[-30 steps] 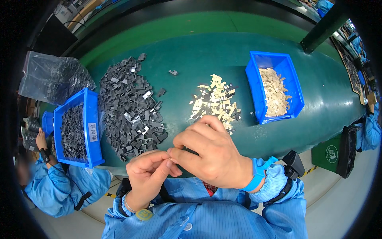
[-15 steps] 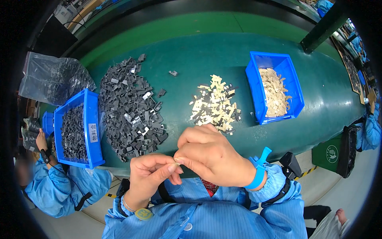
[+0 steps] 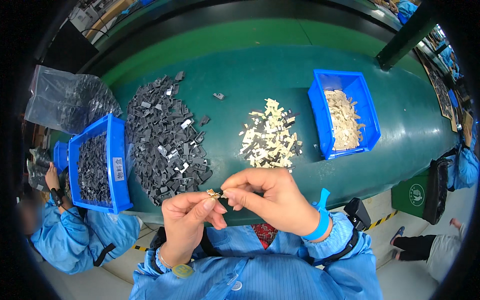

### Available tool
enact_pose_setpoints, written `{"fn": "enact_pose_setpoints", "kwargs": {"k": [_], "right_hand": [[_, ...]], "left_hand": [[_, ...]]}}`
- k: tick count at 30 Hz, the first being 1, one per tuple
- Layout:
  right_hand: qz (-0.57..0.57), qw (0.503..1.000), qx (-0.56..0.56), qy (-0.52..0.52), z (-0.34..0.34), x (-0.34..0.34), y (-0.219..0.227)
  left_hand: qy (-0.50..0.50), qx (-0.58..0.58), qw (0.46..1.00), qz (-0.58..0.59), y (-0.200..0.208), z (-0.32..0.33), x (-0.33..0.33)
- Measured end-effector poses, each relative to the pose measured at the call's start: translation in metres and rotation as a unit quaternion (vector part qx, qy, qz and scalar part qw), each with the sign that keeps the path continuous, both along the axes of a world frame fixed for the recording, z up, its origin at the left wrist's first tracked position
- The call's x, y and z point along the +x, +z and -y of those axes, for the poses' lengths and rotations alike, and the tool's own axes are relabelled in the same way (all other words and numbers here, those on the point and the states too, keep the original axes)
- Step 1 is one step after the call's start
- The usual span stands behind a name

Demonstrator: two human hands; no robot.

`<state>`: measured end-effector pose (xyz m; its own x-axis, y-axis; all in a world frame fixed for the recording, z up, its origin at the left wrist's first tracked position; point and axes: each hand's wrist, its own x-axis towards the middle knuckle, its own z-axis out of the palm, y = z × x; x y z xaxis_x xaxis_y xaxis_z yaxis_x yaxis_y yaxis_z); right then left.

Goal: Assemble small plastic and rubber components into sub-assemblies at a factory workstation.

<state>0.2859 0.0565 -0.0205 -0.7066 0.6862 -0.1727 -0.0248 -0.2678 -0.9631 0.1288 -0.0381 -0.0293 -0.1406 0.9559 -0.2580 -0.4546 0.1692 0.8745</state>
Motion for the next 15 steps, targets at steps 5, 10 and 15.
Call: {"fn": "enact_pose_setpoints", "kwargs": {"k": [5,10,15], "right_hand": [[-0.019,1.0,0.015,-0.009,0.008,-0.006,-0.003],[0.015,0.991,0.129,-0.006,0.005,-0.007,-0.002],[0.029,0.994,0.107,0.021,0.003,-0.007,-0.001]], "left_hand": [[0.036,-0.007,0.999,-0.012,-0.001,-0.002,0.006],[0.01,0.042,0.998,-0.034,-0.006,0.0,0.002],[0.024,0.116,0.988,-0.099,-0.014,0.0,-0.004]]}}
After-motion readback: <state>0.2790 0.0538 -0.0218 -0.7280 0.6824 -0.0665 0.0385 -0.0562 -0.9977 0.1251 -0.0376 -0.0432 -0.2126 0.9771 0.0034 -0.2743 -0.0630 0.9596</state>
